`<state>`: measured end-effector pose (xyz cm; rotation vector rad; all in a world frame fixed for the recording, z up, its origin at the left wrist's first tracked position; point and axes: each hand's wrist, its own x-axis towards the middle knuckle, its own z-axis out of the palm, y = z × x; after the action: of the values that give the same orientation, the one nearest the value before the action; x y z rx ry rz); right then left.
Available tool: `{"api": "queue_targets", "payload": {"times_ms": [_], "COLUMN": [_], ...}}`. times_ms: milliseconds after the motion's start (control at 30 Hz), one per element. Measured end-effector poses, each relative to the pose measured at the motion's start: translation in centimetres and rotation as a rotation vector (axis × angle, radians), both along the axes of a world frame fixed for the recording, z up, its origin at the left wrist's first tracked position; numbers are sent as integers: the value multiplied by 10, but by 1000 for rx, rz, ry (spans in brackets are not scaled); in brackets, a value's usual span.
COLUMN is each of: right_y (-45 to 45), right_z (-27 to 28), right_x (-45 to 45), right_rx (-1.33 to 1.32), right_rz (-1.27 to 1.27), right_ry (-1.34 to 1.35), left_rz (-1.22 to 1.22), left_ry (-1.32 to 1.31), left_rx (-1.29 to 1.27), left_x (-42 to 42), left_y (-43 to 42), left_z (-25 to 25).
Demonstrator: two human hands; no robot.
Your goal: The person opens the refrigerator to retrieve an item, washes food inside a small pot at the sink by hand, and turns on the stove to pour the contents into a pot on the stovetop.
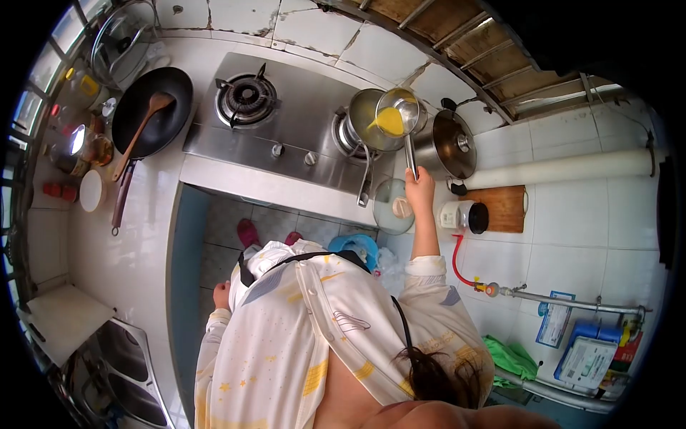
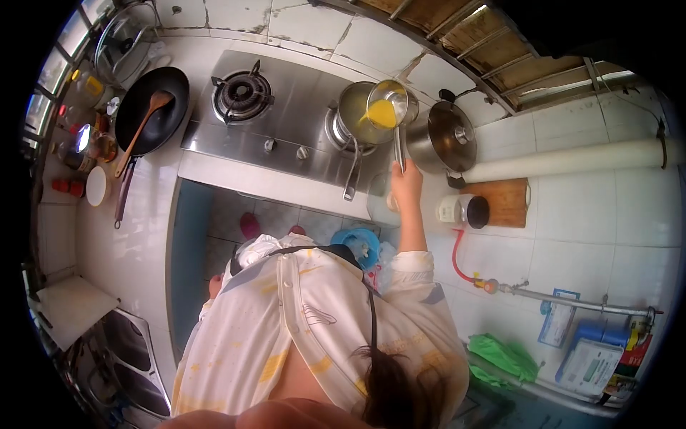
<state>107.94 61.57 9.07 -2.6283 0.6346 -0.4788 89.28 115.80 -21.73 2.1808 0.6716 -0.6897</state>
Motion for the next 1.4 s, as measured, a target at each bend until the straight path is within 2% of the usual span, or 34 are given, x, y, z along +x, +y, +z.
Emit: {"api": "queue_targets", "payload": {"times_ms": [67,233,400,533,600,633,700,733,800,833,900,1033,1100,1333,1400], "right_y": [1,6,0,-3,-9,-8,-8,-6,-3,-6,-11,-5,3,11,7], "right_z": [-3,-1,-23,-45,-55,-51,-43,-38,-31,-33,-38,-27,-14,10,9], "right_x": [2,9,16,20,22,24,25,24,23,21,13,1,-3,-13,-10], "right_rx": [43,146,-40,-88,134,134,1057,1058,1446,1447,1752,1773,1486,1163,959], "right_rz": [-21,-87,-16,-4,42,41,-63,-65,-128,-128,-83,-60,-79,-126,-87], "right_ry": [34,218,275,278,259,259,185,183,42,42,-19,-47,-86,-127,-109], "left_rz": [38,41,34,52,50,50,45,33,21,35,51,68,62,25,4], "left_ry": [-79,-64,-27,-31,-33,-36,-41,-9,22,14,6,-41,-41,-29,-23], "left_rx": [-41,-23,-7,-34,-38,-45,-52,-34,-14,-18,-22,-49,-39,-22,-24], "left_x": [-1,-3,-11,-10,-10,-9,-6,-2,3,4,5,3,4,6,8], "left_y": [-1,-2,3,4,3,2,0,-3,-6,-6,-7,-2,-1,-2,-2], "left_z": [6,8,-5,-8,-10,-9,-6,2,14,16,21,17,16,15,14]}}
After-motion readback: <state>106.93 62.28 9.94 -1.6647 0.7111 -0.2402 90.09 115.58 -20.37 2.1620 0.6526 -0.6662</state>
